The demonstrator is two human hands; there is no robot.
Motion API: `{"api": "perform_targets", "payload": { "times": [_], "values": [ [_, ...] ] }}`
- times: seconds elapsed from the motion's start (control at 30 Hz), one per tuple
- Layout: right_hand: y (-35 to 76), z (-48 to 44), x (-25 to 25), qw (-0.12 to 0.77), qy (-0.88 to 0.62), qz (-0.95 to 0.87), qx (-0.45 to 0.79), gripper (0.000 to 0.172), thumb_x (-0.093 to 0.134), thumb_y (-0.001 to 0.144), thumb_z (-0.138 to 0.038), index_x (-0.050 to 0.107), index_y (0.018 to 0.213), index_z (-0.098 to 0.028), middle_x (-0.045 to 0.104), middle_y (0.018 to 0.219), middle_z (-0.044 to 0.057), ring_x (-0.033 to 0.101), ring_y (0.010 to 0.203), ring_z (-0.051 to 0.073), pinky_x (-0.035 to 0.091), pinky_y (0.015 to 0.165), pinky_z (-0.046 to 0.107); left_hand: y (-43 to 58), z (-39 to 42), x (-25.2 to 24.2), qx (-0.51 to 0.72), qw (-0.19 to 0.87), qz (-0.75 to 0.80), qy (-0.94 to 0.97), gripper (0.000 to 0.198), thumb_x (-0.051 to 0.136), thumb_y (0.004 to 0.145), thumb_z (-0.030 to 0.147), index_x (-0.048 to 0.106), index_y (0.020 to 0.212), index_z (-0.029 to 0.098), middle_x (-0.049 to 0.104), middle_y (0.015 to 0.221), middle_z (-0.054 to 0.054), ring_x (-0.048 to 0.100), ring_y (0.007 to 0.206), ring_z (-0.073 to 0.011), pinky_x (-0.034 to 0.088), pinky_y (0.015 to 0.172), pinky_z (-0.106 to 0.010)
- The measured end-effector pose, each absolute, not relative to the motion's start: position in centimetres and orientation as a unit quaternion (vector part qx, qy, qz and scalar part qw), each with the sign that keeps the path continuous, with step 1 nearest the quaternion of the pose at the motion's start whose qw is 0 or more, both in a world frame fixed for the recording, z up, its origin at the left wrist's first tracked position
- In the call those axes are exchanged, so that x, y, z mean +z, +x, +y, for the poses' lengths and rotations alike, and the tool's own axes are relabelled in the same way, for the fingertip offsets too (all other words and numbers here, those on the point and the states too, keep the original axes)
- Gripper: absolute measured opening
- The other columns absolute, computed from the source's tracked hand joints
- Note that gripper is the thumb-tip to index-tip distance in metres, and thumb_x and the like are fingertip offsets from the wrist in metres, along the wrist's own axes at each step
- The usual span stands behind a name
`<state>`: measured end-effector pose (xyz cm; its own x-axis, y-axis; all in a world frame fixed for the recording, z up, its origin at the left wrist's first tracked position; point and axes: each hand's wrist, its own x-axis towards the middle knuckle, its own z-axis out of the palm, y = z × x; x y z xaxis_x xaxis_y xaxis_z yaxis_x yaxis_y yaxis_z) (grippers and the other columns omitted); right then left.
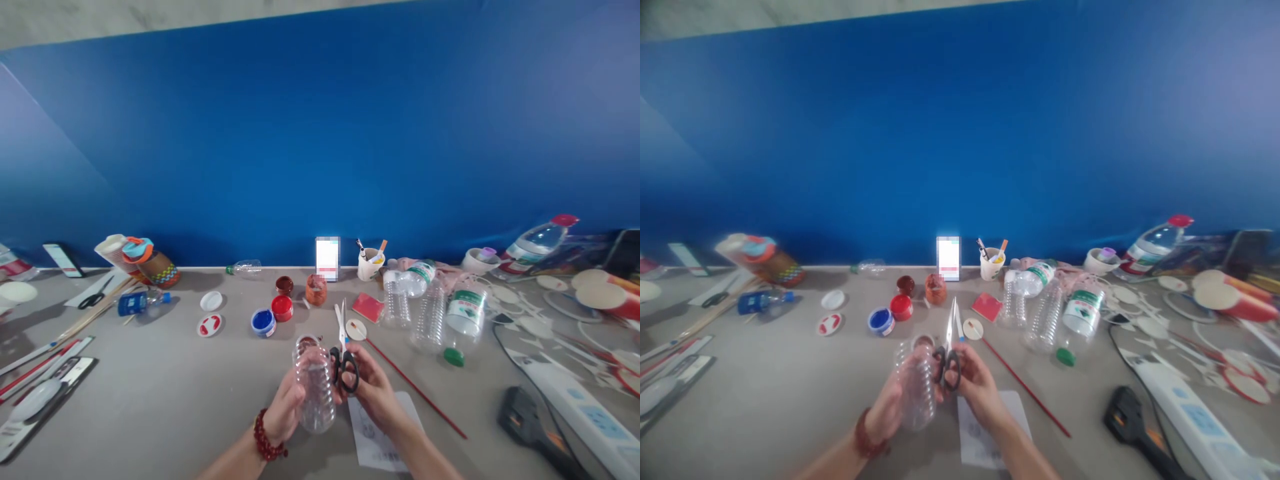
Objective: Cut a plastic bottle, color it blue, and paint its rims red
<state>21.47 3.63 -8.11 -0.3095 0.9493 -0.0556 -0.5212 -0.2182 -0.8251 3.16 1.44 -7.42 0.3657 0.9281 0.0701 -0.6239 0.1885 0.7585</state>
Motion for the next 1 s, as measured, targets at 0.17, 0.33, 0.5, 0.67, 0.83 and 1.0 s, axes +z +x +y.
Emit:
{"api": "perform_targets", "payload": {
  "times": [0.17, 0.33, 0.5, 0.67, 0.83, 1.0],
  "values": [
    [21.5, 3.6, -8.7, 0.496, -0.284, -0.361, 0.737, 0.052, 0.086, 0.071, -0.042, 0.055, 0.109, -0.025, 0.066, 0.080, 0.000, 0.061, 0.056, 0.013, 0.047, 0.054, 0.025, 3.2, 1.4, -6.9, 0.522, 0.734, 0.207, 0.382, 0.065, 0.075, 0.070, 0.063, 0.067, 0.121, 0.024, 0.066, 0.112, -0.013, 0.069, 0.082, -0.0259, 0.054, 0.078, -0.039],
    [21.9, 3.5, -9.0, 0.478, -0.269, -0.370, 0.750, 0.044, 0.083, 0.075, -0.041, 0.049, 0.100, -0.026, 0.067, 0.075, 0.000, 0.063, 0.057, 0.014, 0.048, 0.054, 0.024, 3.1, 1.4, -6.8, 0.494, 0.764, 0.187, 0.371, 0.074, 0.076, 0.066, 0.067, 0.066, 0.123, 0.022, 0.062, 0.110, -0.012, 0.068, 0.084, -0.0264, 0.054, 0.073, -0.036],
    [22.3, 3.6, -9.4, 0.467, -0.261, -0.363, 0.763, 0.047, 0.085, 0.073, -0.039, 0.046, 0.095, -0.025, 0.068, 0.072, -0.001, 0.062, 0.059, 0.013, 0.046, 0.052, 0.020, 2.8, 1.7, -7.3, 0.469, 0.816, 0.135, 0.310, 0.071, 0.075, 0.068, 0.065, 0.068, 0.121, 0.018, 0.065, 0.106, -0.011, 0.070, 0.082, -0.0253, 0.054, 0.073, -0.034],
    [22.3, 3.8, -9.8, 0.479, -0.261, -0.349, 0.762, 0.045, 0.087, 0.071, -0.036, 0.050, 0.092, -0.023, 0.063, 0.071, -0.004, 0.055, 0.053, 0.008, 0.047, 0.050, 0.019, 2.8, 2.0, -8.1, 0.471, 0.828, 0.094, 0.289, 0.068, 0.073, 0.072, 0.064, 0.067, 0.120, 0.017, 0.066, 0.105, -0.012, 0.071, 0.076, -0.0233, 0.052, 0.057, -0.026],
    [22.4, 3.8, -9.0, 0.480, -0.270, -0.365, 0.751, 0.032, 0.081, 0.078, -0.035, 0.054, 0.088, -0.021, 0.061, 0.064, -0.004, 0.056, 0.051, 0.009, 0.049, 0.051, 0.021, 2.6, 1.8, -8.2, 0.485, 0.806, 0.106, 0.323, 0.070, 0.079, 0.068, 0.061, 0.065, 0.121, 0.018, 0.065, 0.103, -0.010, 0.071, 0.080, -0.0225, 0.052, 0.062, -0.025],
    [22.7, 3.9, -7.7, 0.502, -0.259, -0.350, 0.748, 0.028, 0.078, 0.075, -0.034, 0.060, 0.089, -0.018, 0.069, 0.074, 0.002, 0.063, 0.064, 0.014, 0.054, 0.055, 0.024, 2.5, 1.4, -7.7, 0.515, 0.765, 0.137, 0.361, 0.072, 0.080, 0.066, 0.061, 0.063, 0.123, 0.021, 0.064, 0.107, -0.009, 0.069, 0.084, -0.0224, 0.052, 0.065, -0.026]
  ]
}}
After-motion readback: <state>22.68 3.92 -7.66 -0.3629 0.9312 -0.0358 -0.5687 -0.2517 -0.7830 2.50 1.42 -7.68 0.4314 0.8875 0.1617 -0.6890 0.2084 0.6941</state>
